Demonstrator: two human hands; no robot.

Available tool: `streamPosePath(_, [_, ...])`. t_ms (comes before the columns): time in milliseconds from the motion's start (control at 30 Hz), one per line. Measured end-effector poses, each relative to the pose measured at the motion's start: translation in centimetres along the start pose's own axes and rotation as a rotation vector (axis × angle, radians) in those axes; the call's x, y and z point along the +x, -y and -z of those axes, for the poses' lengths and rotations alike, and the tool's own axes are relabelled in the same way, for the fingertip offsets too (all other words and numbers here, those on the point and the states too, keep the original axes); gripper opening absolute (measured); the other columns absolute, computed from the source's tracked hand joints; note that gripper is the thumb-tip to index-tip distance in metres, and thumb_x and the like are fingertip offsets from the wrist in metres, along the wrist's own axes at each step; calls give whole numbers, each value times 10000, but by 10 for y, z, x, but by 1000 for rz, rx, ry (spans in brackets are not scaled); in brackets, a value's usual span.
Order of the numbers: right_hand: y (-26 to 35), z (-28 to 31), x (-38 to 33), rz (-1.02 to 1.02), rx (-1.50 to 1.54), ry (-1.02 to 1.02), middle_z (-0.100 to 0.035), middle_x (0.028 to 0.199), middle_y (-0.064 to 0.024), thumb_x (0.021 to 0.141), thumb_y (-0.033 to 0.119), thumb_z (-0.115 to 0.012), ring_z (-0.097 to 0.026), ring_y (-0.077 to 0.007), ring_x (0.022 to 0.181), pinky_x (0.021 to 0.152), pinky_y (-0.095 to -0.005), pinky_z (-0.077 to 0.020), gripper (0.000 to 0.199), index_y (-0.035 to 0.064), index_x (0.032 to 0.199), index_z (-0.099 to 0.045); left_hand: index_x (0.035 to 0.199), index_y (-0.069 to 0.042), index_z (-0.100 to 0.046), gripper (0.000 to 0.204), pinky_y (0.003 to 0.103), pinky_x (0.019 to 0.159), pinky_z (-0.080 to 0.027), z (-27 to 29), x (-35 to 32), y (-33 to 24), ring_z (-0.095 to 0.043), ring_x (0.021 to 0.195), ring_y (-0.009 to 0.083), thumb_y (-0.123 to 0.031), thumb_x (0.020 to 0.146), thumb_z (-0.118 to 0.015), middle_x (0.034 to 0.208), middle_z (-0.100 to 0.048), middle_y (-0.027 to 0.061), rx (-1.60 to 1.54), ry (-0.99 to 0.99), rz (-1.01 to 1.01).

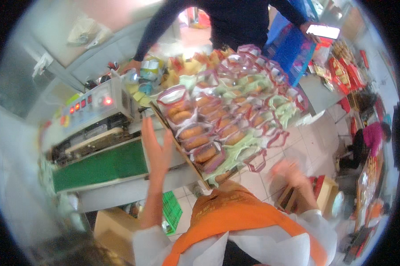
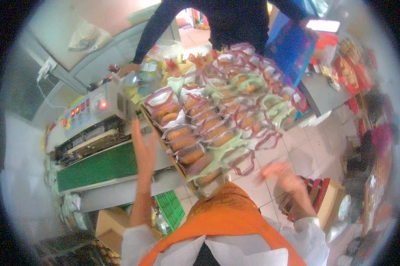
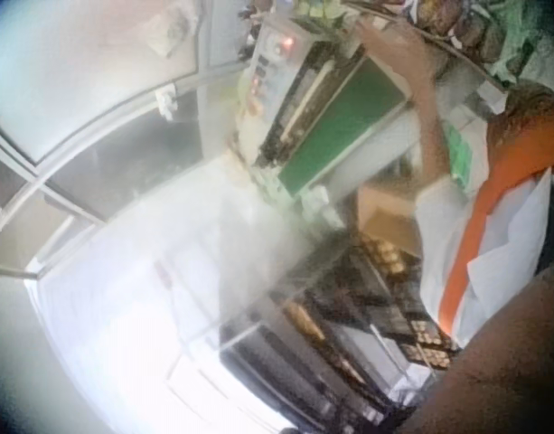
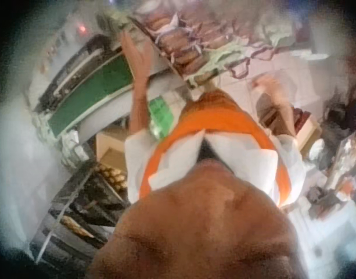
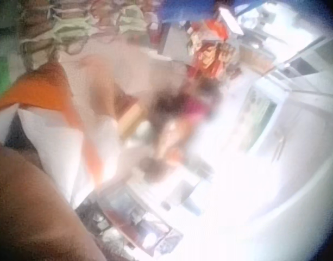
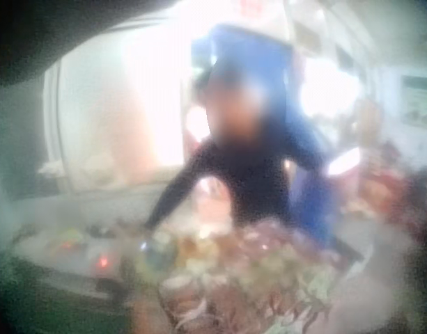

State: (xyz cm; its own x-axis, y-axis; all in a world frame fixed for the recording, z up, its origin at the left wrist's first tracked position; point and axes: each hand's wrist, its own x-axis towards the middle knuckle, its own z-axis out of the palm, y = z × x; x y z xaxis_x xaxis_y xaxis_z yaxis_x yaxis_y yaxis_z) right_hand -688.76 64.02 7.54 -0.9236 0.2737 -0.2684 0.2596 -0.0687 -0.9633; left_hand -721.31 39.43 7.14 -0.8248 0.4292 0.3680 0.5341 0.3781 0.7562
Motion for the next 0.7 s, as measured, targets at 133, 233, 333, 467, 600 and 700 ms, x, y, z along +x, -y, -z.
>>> streamPosePath(133, [-4,180,41,404,350,-845,-522,902,2,878,318,-426,-483,-94,786,662,-230,-397,263,83,962,-511,1302,21,-175,672,360,1029,-127,-31,-93,-32,-168,1262,284,-172,759,-520,1358,-177,187,-345,97,338])
streamPosePath(233, [13,205,108,110,233,-540,-467,1134,2,887,304,-419,-456,-66,863,702,-193,-389,339,79,1137,-462,1308,27,-154,660,338,1016,-159,-42,-126,-54,-196,1249,269,-146,773,-499,1350,-191,182,-630,133,506])
streamPosePath(333, [-92,321,141,279,404,-293,-448,1183,-61,841,236,-478,-477,-139,953,703,-213,-433,459,29,1233,-360,1309,31,-149,607,317,1000,-189,-54,-117,-78,-233,1228,254,-133,807,-449,1351,-192,179,-776,49,476])
streamPosePath(467, [-110,302,145,275,160,-433,-469,1156,-91,822,217,-490,-480,-183,973,765,-267,-419,460,23,1221,-368,1278,44,-236,503,313,962,-253,-50,-100,-82,-333,1161,237,-165,844,-381,1278,-313,184,-568,-118,422])
streamPosePath(600, [-112,246,101,474,-261,-480,-489,1129,-122,804,198,-502,-482,-227,994,828,-322,-405,462,16,1209,-377,1214,63,-365,438,318,911,-328,-44,-62,-45,-457,1060,217,-208,871,-328,1156,-478,181,-405,-225,392])
streamPosePath(700, [-90,182,74,712,-547,-455,-504,1108,-145,790,183,-511,-484,-259,1009,874,-363,-394,463,12,1200,-383,1131,30,-479,398,321,851,-377,-43,6,-10,-530,949,207,-238,887,-313,1032,-564,151,-428,-189,227])
